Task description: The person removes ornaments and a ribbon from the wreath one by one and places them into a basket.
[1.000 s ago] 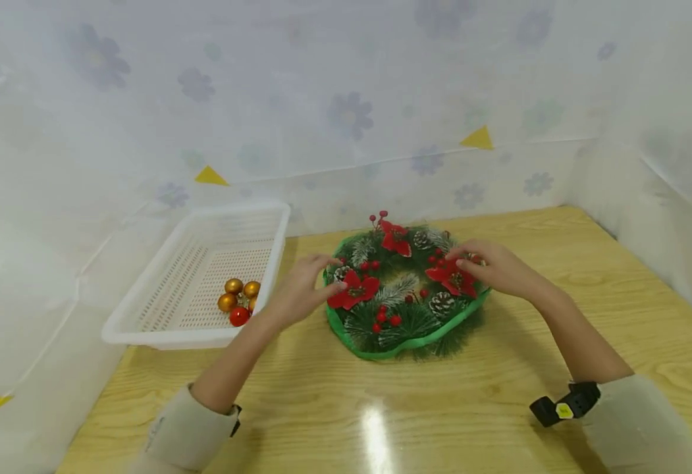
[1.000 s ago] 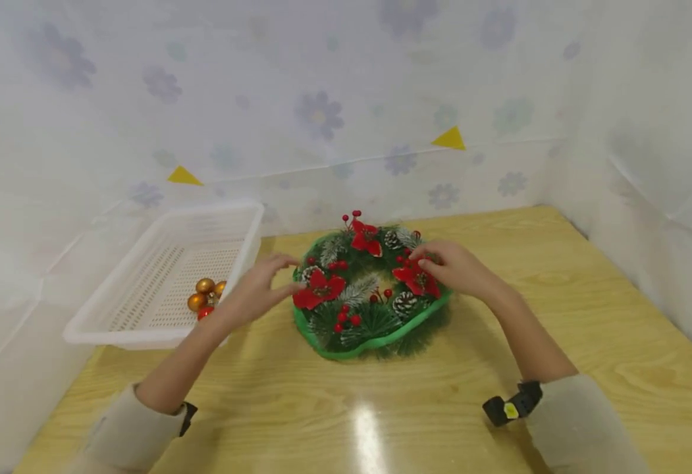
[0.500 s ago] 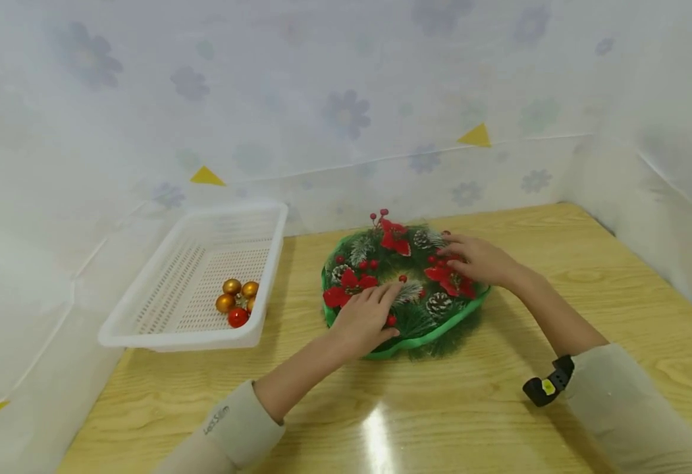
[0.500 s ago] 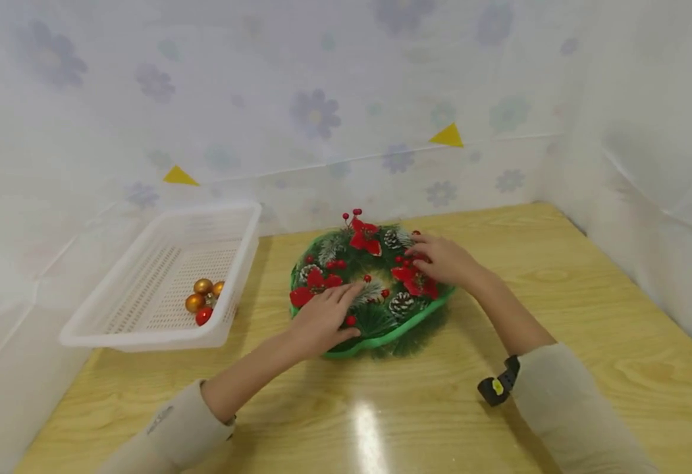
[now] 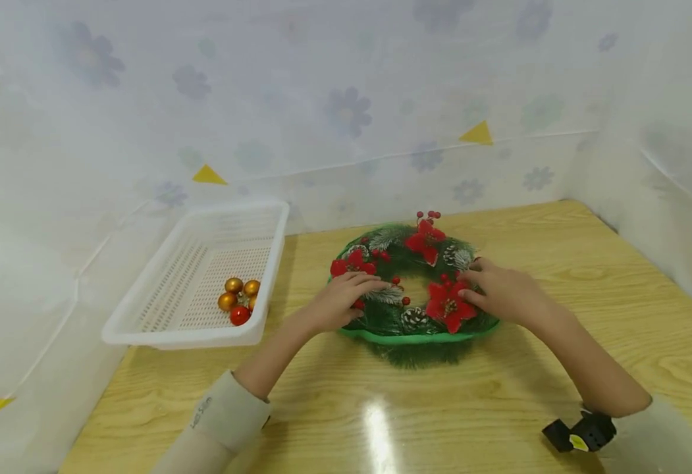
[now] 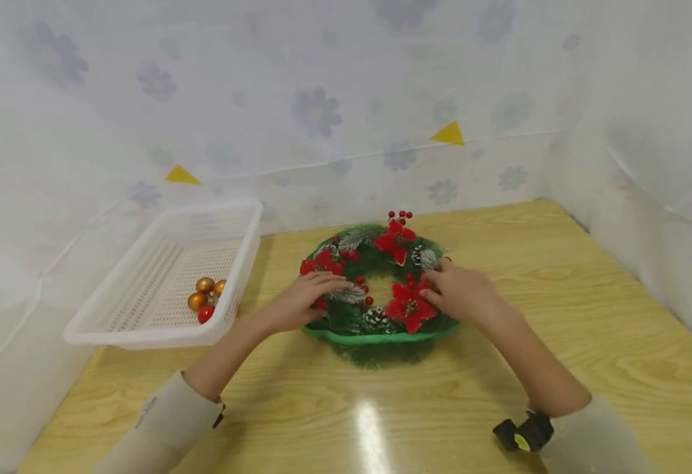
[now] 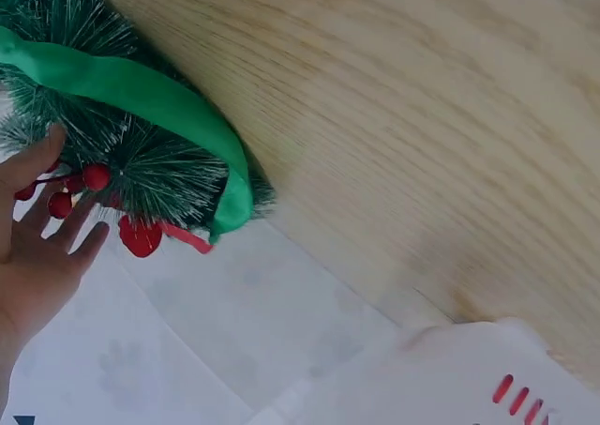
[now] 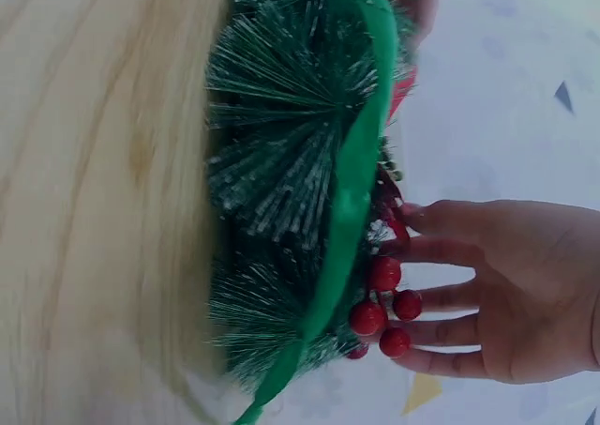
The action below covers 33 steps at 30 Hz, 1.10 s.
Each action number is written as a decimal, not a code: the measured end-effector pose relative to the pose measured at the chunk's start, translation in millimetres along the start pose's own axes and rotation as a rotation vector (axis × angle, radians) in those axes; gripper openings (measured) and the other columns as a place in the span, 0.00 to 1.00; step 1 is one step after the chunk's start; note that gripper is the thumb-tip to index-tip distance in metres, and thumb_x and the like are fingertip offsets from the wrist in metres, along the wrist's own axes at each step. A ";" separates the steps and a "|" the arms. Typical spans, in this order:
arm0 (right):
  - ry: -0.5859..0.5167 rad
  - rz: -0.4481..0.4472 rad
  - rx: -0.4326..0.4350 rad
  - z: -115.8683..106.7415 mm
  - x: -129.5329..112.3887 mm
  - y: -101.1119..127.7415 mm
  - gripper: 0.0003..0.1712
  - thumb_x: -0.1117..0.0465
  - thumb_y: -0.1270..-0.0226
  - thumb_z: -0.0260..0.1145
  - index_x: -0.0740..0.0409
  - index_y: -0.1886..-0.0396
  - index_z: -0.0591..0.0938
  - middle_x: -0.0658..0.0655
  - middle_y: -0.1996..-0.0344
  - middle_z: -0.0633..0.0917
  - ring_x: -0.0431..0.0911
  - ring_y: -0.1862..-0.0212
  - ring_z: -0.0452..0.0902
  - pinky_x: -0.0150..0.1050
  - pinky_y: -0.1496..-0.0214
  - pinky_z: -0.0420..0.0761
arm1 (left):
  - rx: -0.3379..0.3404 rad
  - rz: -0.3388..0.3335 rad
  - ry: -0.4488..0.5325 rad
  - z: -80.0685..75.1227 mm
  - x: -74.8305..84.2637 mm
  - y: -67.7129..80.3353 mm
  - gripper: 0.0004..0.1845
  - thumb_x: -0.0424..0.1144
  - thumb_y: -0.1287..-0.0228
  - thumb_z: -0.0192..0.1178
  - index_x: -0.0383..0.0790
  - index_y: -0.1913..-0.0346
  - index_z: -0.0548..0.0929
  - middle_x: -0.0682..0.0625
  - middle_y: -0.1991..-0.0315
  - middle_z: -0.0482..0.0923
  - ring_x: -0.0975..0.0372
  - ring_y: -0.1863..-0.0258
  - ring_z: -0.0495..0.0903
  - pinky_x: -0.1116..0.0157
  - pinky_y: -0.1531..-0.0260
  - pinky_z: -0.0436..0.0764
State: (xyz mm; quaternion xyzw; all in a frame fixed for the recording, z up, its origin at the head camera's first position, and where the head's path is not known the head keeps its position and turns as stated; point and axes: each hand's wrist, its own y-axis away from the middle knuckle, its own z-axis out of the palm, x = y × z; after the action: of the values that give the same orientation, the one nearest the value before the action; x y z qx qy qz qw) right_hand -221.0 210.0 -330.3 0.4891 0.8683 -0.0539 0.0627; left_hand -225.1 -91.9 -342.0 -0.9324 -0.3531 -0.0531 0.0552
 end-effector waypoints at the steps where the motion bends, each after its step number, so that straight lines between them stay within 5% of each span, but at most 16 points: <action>1: 0.010 0.000 -0.004 -1.3 -3.8 3.4 0.21 0.53 0.35 0.60 0.63 0.48 0.78 0.70 0.50 0.71 0.45 0.76 0.76 0.35 0.85 0.67 | 0.011 0.011 -0.008 -0.1 -3.0 -0.3 0.33 0.27 0.43 0.63 0.43 0.35 0.66 0.46 0.37 0.65 0.54 0.37 0.61 0.55 0.39 0.57; 6: 0.055 -0.007 -0.022 -7.2 -21.4 15.4 0.20 0.52 0.35 0.61 0.61 0.50 0.79 0.68 0.58 0.73 0.42 0.80 0.71 0.34 0.86 0.66 | 0.067 0.050 -0.100 0.5 -13.7 -4.9 0.27 0.23 0.41 0.56 0.43 0.39 0.71 0.46 0.40 0.68 0.52 0.39 0.63 0.56 0.39 0.58; 14: 0.060 -0.031 -0.041 -12.5 -38.8 25.7 0.21 0.51 0.36 0.61 0.57 0.48 0.78 0.75 0.51 0.72 0.43 0.91 0.61 0.33 0.88 0.58 | 0.115 0.035 -0.215 -0.2 -25.1 -18.0 0.25 0.19 0.40 0.50 0.45 0.45 0.77 0.46 0.42 0.70 0.51 0.39 0.63 0.57 0.39 0.58; 18: -0.029 -0.053 -0.002 -13.9 -34.7 21.1 0.20 0.53 0.35 0.61 0.59 0.48 0.79 0.67 0.56 0.78 0.46 0.81 0.74 0.33 0.86 0.64 | 0.118 0.022 -0.205 -0.9 -27.8 -19.5 0.25 0.19 0.40 0.49 0.45 0.45 0.78 0.45 0.41 0.70 0.50 0.39 0.63 0.56 0.39 0.59; 22: -0.134 -0.081 0.101 -8.7 -20.9 13.1 0.17 0.59 0.35 0.61 0.61 0.49 0.80 0.61 0.59 0.79 0.53 0.60 0.76 0.43 0.70 0.77 | 0.110 0.009 -0.061 -2.0 -31.8 -17.2 0.27 0.18 0.41 0.47 0.42 0.41 0.74 0.44 0.39 0.66 0.51 0.38 0.61 0.57 0.39 0.59; 26: -0.176 -0.109 0.155 1.0 -6.3 5.8 0.15 0.61 0.36 0.62 0.61 0.50 0.80 0.66 0.52 0.76 0.62 0.49 0.68 0.56 0.55 0.72 | 0.137 -0.060 0.268 -5.5 -37.0 -12.9 0.29 0.18 0.43 0.48 0.38 0.37 0.70 0.43 0.37 0.63 0.53 0.38 0.61 0.58 0.49 0.68; 29: -0.201 -0.113 0.128 5.6 0.2 2.0 0.16 0.61 0.35 0.61 0.62 0.49 0.79 0.69 0.48 0.73 0.66 0.46 0.64 0.61 0.49 0.67 | 0.216 -0.174 0.451 -7.6 -40.2 -10.6 0.26 0.21 0.40 0.49 0.37 0.37 0.69 0.44 0.37 0.64 0.55 0.42 0.65 0.58 0.60 0.70; 33: -0.229 -0.120 0.085 8.6 4.1 -1.0 0.18 0.60 0.33 0.59 0.65 0.47 0.78 0.70 0.48 0.73 0.66 0.45 0.65 0.62 0.48 0.65 | 0.320 -0.411 0.488 -5.7 -47.1 -13.4 0.20 0.28 0.34 0.49 0.41 0.40 0.73 0.45 0.39 0.66 0.56 0.46 0.68 0.61 0.73 0.69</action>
State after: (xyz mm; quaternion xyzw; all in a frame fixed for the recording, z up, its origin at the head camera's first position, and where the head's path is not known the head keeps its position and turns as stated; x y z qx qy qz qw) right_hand -223.5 211.7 -339.5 0.4292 0.8801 -0.1496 0.1374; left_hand -269.4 -113.5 -341.9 -0.7811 -0.5137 -0.2284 0.2717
